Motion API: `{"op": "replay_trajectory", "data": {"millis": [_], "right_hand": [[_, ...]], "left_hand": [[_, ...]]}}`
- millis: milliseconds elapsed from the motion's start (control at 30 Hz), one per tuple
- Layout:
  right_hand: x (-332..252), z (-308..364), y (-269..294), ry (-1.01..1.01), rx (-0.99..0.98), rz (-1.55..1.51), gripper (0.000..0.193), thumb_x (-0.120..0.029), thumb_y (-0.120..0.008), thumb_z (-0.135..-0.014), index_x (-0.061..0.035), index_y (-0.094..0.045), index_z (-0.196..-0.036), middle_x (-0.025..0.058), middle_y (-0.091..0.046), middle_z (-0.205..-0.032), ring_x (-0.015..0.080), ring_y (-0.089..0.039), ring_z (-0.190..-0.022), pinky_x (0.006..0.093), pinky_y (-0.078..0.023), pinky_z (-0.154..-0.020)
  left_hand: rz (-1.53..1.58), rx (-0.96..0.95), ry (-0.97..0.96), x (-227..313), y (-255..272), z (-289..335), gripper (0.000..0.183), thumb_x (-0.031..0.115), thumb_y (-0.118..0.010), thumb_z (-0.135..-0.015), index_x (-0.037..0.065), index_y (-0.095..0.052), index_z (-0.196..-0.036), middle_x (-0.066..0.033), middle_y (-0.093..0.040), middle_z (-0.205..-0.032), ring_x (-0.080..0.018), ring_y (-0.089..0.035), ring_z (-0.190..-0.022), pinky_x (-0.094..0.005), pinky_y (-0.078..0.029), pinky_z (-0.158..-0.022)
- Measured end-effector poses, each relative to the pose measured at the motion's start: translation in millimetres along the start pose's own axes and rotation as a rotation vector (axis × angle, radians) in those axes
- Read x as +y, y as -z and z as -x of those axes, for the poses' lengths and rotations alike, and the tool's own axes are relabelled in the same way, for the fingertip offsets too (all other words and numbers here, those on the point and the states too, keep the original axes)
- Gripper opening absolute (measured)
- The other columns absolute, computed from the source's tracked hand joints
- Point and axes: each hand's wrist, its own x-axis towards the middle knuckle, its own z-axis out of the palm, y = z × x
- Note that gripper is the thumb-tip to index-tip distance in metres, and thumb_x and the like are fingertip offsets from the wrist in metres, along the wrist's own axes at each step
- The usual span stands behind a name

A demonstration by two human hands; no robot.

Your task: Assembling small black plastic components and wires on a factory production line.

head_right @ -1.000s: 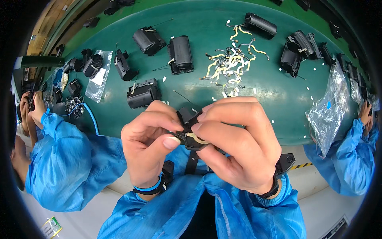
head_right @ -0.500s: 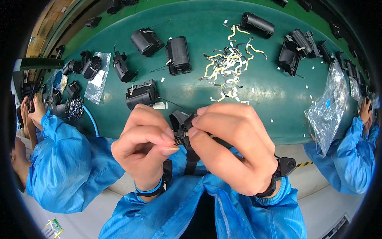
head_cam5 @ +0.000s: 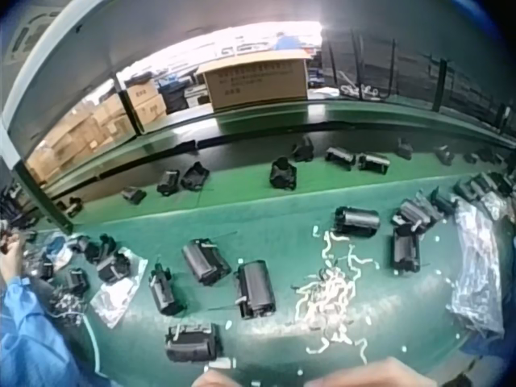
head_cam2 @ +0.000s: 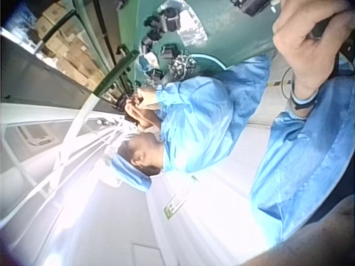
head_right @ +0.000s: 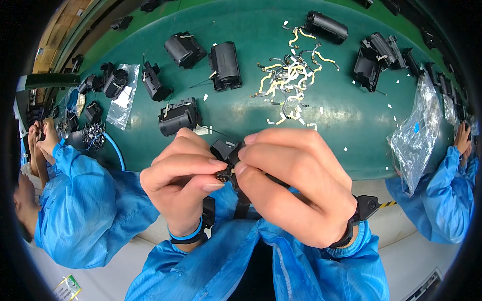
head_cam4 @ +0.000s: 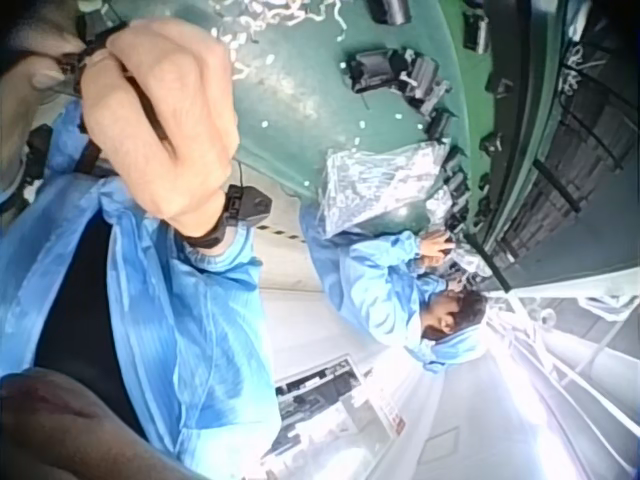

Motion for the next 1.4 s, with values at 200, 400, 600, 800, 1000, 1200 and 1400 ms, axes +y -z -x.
{"op": "replay_trajectory", "data": {"millis": [200,400,600,800,1000,1200,1400], "right_hand": [[6,0,3,0.027,-0.039,0.017,0.028,0.01,-0.078,-0.069,0.0058,-0.066,-0.093,0.0189,-0.068,-0.093,0.0333,-0.069,-0.082,0.0415,-0.062,-0.07],[9,2,2,-0.014,0.009,-0.003,0.028,0.01,-0.08,-0.071,0.0057,-0.063,-0.093,0.0209,-0.067,-0.093,0.0348,-0.07,-0.083,0.0416,-0.062,-0.071],[7,7,-2,-0.039,0.091,-0.066,0.039,0.014,-0.077,-0.067,0.004,-0.065,-0.102,0.0195,-0.066,-0.102,0.0358,-0.071,-0.091,0.0403,-0.061,-0.077],[6,7,-7,-0.008,0.195,-0.147,0.036,0.013,-0.077,-0.071,0.004,-0.065,-0.104,0.0208,-0.067,-0.104,0.0352,-0.072,-0.093,0.0393,-0.061,-0.079],[2,8,3,-0.231,0.093,-0.011,0.038,0.013,-0.078,-0.067,0.007,-0.066,-0.102,0.0225,-0.072,-0.099,0.0313,-0.073,-0.089,0.0359,-0.06,-0.077],[1,-1,4,-0.176,0.086,0.066,0.039,0.017,-0.072,-0.063,0.0085,-0.067,-0.101,0.0227,-0.072,-0.097,0.0317,-0.073,-0.086,0.0356,-0.06,-0.075],[1,-8,5,-0.2,0.064,0.08,0.039,0.017,-0.069,-0.063,0.0092,-0.067,-0.101,0.0228,-0.072,-0.097,0.0324,-0.073,-0.085,0.0364,-0.06,-0.074]], "left_hand": [[0.099,-0.059,0.235,10,4,-6,0.019,0.004,-0.085,-0.075,-0.005,-0.075,-0.088,-0.011,-0.07,-0.08,-0.0194,-0.058,-0.071,-0.0321,-0.042,-0.066],[0.041,0.028,0.318,19,-6,-7,0.019,-0.003,-0.083,-0.074,-0.006,-0.073,-0.09,-0.0124,-0.07,-0.08,-0.0206,-0.063,-0.075,-0.0305,-0.047,-0.068],[-0.119,-0.076,-0.112,10,-3,-11,0.021,0.003,-0.085,-0.071,-0.003,-0.073,-0.087,-0.0114,-0.07,-0.078,-0.0246,-0.062,-0.071,-0.0352,-0.048,-0.068],[-0.239,-0.058,-0.213,11,-3,-7,0.025,0.009,-0.087,-0.069,-0.003,-0.073,-0.086,-0.0116,-0.069,-0.078,-0.0255,-0.062,-0.07,-0.0361,-0.05,-0.066],[-0.158,-0.057,-0.15,9,-2,-4,0.024,0.002,-0.086,-0.068,-0.004,-0.074,-0.089,-0.0129,-0.07,-0.082,-0.0275,-0.066,-0.074,-0.036,-0.053,-0.067],[-0.195,-0.054,-0.131,12,-4,-2,0.028,-0.005,-0.085,-0.067,-0.004,-0.075,-0.093,-0.0133,-0.072,-0.088,-0.0292,-0.069,-0.079,-0.0361,-0.056,-0.07],[-0.213,-0.021,-0.118,11,-5,-4,0.027,-0.006,-0.084,-0.067,-0.004,-0.075,-0.093,-0.0128,-0.073,-0.089,-0.0296,-0.069,-0.081,-0.0356,-0.056,-0.071]]}}
